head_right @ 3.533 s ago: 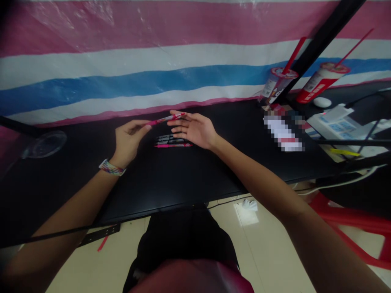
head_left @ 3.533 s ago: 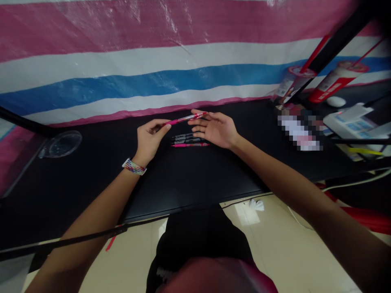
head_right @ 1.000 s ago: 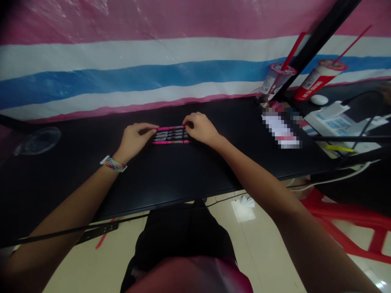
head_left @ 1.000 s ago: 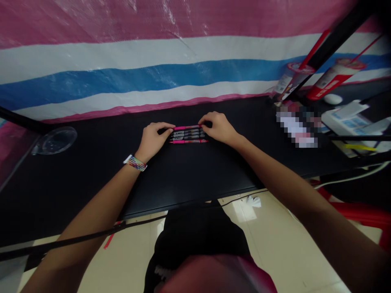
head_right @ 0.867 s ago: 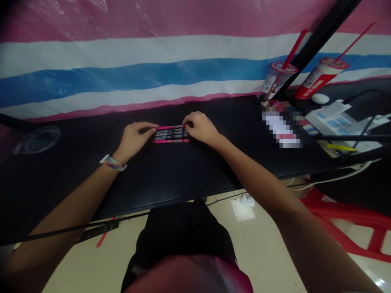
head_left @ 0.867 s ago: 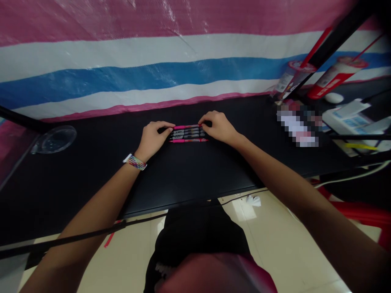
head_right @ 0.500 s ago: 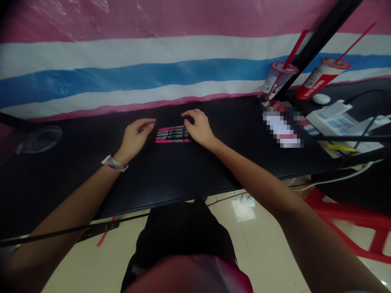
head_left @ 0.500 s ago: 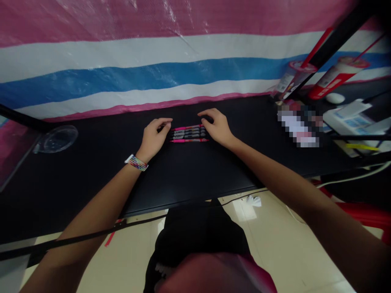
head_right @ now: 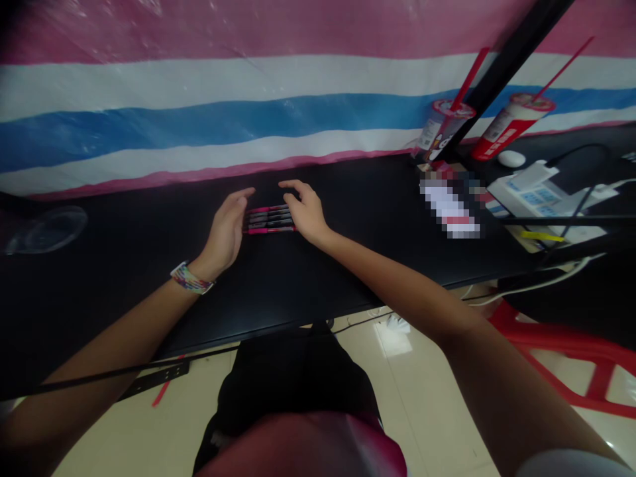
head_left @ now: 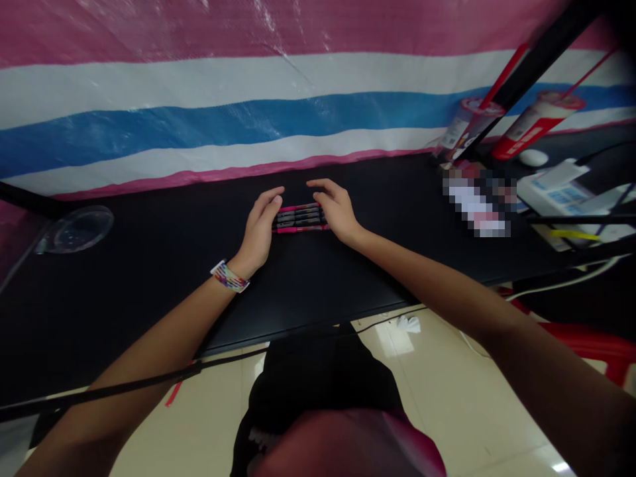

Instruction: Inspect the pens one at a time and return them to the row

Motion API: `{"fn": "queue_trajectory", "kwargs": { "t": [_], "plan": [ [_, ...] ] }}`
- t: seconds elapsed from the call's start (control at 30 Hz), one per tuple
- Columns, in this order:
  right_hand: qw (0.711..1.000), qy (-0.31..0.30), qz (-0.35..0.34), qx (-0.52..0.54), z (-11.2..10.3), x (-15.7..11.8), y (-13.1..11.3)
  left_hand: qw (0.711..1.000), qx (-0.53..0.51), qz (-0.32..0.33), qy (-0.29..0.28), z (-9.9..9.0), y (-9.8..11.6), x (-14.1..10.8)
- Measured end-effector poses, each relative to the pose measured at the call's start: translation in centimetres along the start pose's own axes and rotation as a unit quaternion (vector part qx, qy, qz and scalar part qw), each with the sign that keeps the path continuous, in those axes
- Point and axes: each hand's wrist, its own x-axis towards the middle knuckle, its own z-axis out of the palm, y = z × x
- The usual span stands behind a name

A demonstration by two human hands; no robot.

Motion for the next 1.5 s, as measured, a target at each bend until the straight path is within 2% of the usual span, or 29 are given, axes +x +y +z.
{"fn": "queue_trajectory", "kwargs": {
  "t": [0.13,0.3,0.4,0.5,0.6,0.77,0.93,1.07,1.17,1.27,1.37,1.5],
  "plan": [
    [0.999,-0.026,-0.029,-0.023,0.1,0.2,0.0,1.000,-0.007,-0.012,0.008,0.4,0.8,-0.4],
    [0.989,-0.047,-0.072,-0.117,0.0,0.3,-0.2,1.000,-0.016,-0.024,0.004,0.5,0.7,-0.4],
    [0.973,-0.069,-0.159,-0.151,-0.5,0.0,-0.6,1.000,0.025,-0.014,0.002,-0.2,0.4,-0.1],
    [0.944,-0.124,-0.263,-0.157,-0.9,-0.7,-1.0,0.995,0.100,0.011,0.000,-1.2,0.1,0.4],
    [0.915,-0.172,-0.327,-0.162,-1.0,-1.3,-1.3,0.988,0.149,0.039,0.005,-2.0,-0.2,0.8],
    [0.901,-0.211,-0.354,-0.138,-1.1,-1.6,-1.6,0.984,0.170,0.056,0.007,-2.2,-0.6,0.8],
    [0.882,-0.220,-0.374,-0.186,-1.7,-1.5,-2.0,0.983,0.173,0.067,0.006,-2.0,-0.8,0.6],
    [0.868,-0.242,-0.386,-0.196,-1.9,-1.5,-2.2,0.981,0.165,0.102,-0.007,-2.0,0.2,0.3],
    [0.875,-0.224,-0.385,-0.189,-2.1,-1.3,-2.6,0.965,0.200,0.166,-0.030,-2.1,2.0,-0.1],
    [0.895,-0.177,-0.368,-0.179,-2.6,-0.9,-2.9,0.937,0.258,0.221,-0.082,-2.1,3.4,-0.5],
    [0.918,-0.165,-0.330,-0.147,-3.2,-0.6,-2.9,0.932,0.269,0.228,-0.085,-2.1,3.9,-0.6],
    [0.961,-0.140,-0.228,-0.066,-3.7,0.1,-2.4,0.948,0.238,0.205,-0.052,-2.2,3.6,-0.2]
  ]
}}
